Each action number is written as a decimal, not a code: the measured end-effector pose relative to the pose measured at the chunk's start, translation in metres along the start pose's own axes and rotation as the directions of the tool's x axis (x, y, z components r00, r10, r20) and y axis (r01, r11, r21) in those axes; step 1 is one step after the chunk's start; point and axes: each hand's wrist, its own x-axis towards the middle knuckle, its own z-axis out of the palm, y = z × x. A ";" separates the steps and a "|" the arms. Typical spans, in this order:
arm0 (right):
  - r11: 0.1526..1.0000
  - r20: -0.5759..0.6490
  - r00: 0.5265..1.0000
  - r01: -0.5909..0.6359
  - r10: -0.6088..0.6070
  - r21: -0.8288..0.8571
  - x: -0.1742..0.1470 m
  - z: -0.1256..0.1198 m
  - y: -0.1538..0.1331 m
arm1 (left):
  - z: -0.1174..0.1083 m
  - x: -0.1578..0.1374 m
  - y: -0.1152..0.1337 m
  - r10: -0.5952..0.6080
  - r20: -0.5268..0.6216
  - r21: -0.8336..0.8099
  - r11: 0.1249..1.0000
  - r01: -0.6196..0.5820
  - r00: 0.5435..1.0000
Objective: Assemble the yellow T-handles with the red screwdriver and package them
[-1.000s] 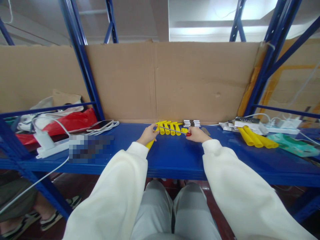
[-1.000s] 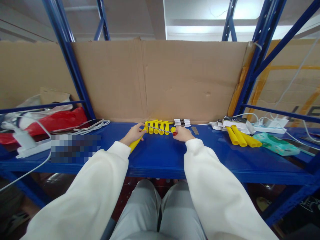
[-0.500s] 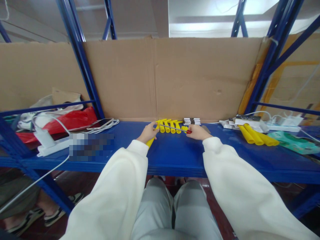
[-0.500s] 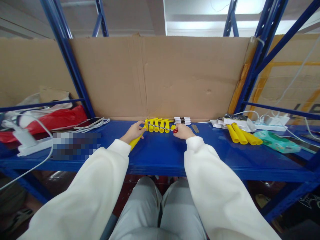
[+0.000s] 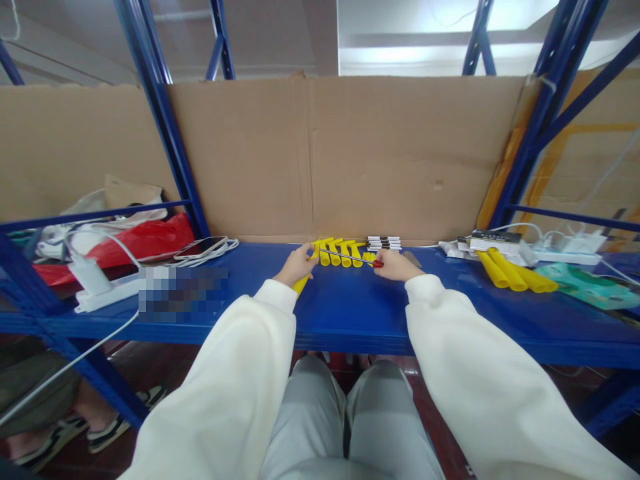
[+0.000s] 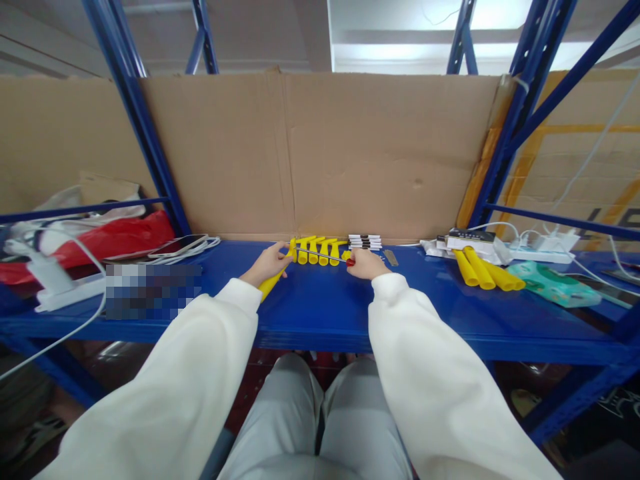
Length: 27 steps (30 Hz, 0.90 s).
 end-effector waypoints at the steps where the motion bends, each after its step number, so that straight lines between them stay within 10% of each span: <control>1: 1.000 0.006 1.000 -0.002 0.002 0.000 0.000 -0.001 0.000 | 0.000 0.000 0.000 -0.002 0.004 -0.001 1.000 0.002 1.000; 27: 1.000 0.003 1.000 -0.001 0.001 -0.005 -0.001 0.003 -0.003 | 0.000 0.001 -0.001 0.001 -0.008 0.012 1.000 -0.001 1.000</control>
